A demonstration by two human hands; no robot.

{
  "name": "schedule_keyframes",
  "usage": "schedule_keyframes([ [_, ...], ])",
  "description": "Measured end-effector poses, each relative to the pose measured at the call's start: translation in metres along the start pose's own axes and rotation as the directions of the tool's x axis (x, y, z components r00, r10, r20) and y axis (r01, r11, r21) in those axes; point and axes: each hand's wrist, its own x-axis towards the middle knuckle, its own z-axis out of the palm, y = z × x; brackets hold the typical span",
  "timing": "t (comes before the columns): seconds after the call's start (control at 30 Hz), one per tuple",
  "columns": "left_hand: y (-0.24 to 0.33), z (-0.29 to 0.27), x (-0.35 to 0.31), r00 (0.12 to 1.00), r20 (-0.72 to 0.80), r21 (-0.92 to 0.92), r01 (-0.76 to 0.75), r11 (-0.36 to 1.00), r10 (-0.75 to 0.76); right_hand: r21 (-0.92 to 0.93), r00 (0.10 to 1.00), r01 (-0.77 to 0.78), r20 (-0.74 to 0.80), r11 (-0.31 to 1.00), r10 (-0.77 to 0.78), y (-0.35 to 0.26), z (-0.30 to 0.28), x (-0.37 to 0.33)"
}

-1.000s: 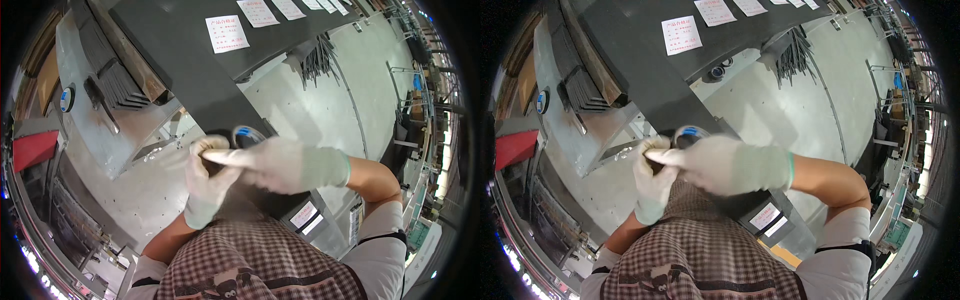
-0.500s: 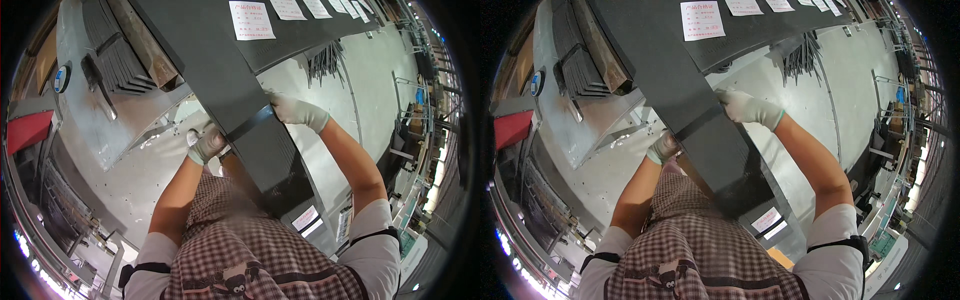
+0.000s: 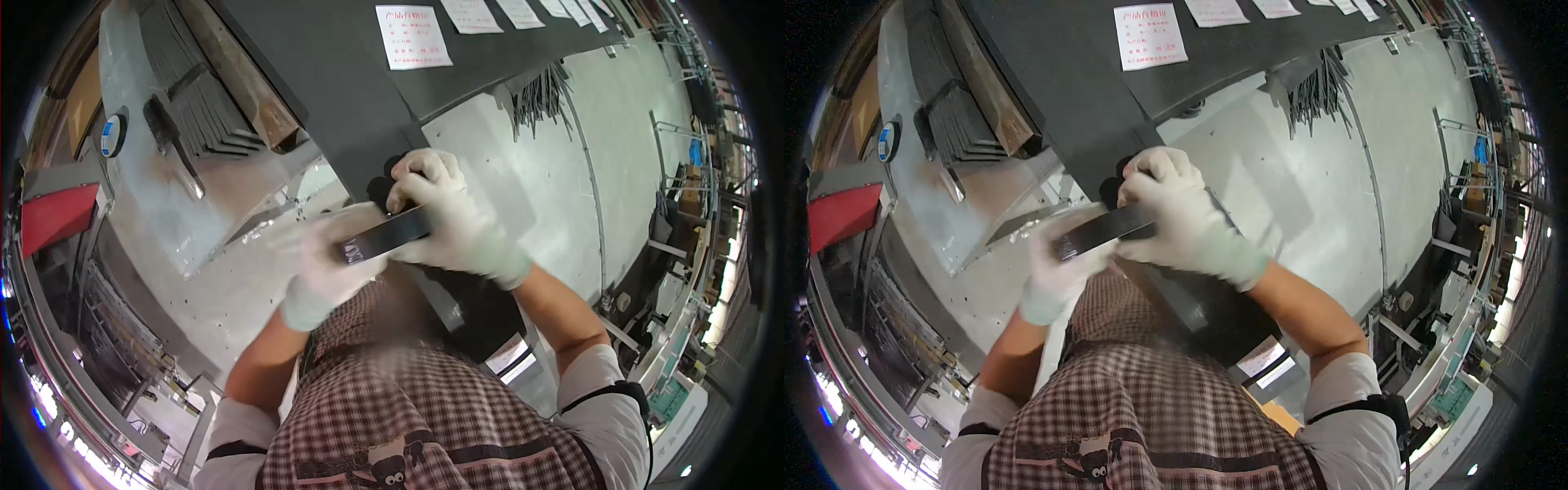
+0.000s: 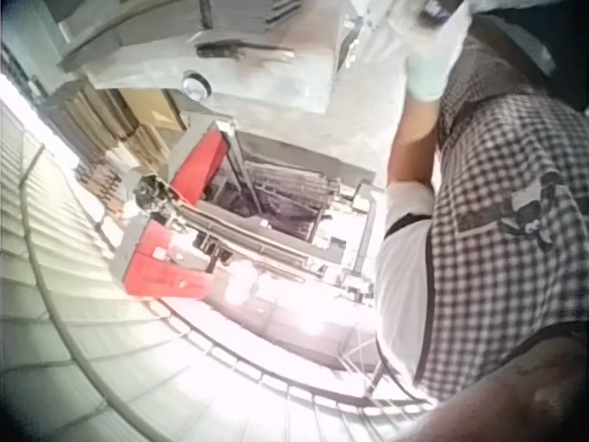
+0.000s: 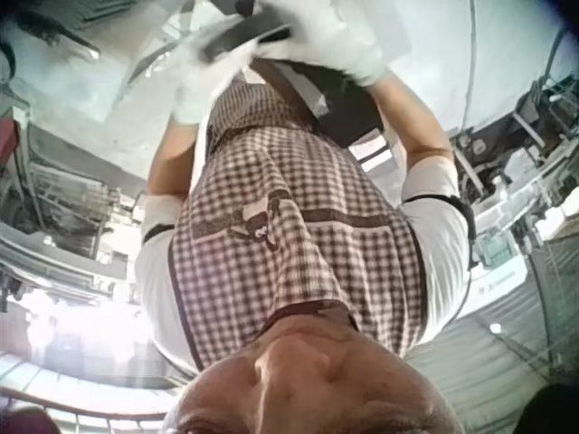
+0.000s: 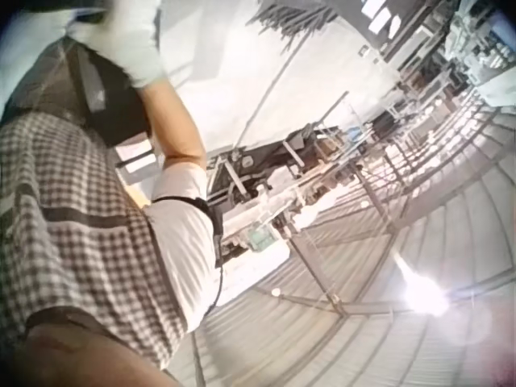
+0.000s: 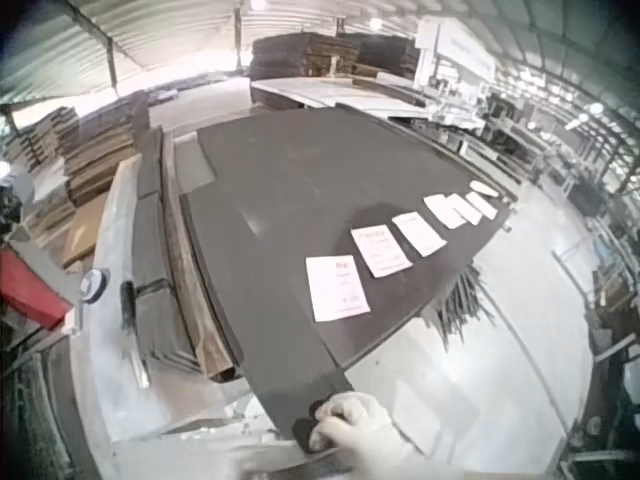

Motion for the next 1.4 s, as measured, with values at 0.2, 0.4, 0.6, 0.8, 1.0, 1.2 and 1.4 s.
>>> schedule_keyframes([
  [0.2,-0.015,0.040,0.038,0.885,-0.006,0.701,-0.329,0.633,0.466,-0.058,0.958,-0.002,0.285,0.998,0.018,-0.012,-0.069,0.017],
  [0.4,-0.044,0.041,0.045,0.798,-0.006,0.742,-0.401,0.537,0.603,-0.533,0.903,-0.150,0.269,0.833,0.335,0.053,-0.055,0.020],
  [0.6,-0.030,0.021,0.029,0.768,-0.572,0.077,-0.300,0.951,0.288,-0.151,0.946,-0.290,0.102,0.945,0.307,0.084,-0.033,0.009],
  [0.8,-0.065,0.030,-0.032,0.963,-0.218,-0.153,0.127,0.980,-0.159,-0.258,0.780,0.109,0.621,0.960,0.078,0.052,-0.080,-0.028],
  [1.0,-0.050,0.015,-0.015,0.943,-0.299,-0.002,0.156,0.988,-0.150,-0.448,0.890,-0.187,0.300,0.874,0.344,0.033,-0.057,-0.024],
  [1.2,-0.001,0.044,-0.021,0.967,-0.235,0.153,-0.061,0.986,0.096,-0.266,0.921,0.340,0.287,0.902,-0.262,-0.054,-0.061,-0.008],
  [1.4,-0.066,-0.007,-0.026,0.951,-0.236,-0.355,0.108,0.928,-0.202,-0.330,0.938,0.027,0.335,0.944,0.090,0.075,-0.108,0.028],
])
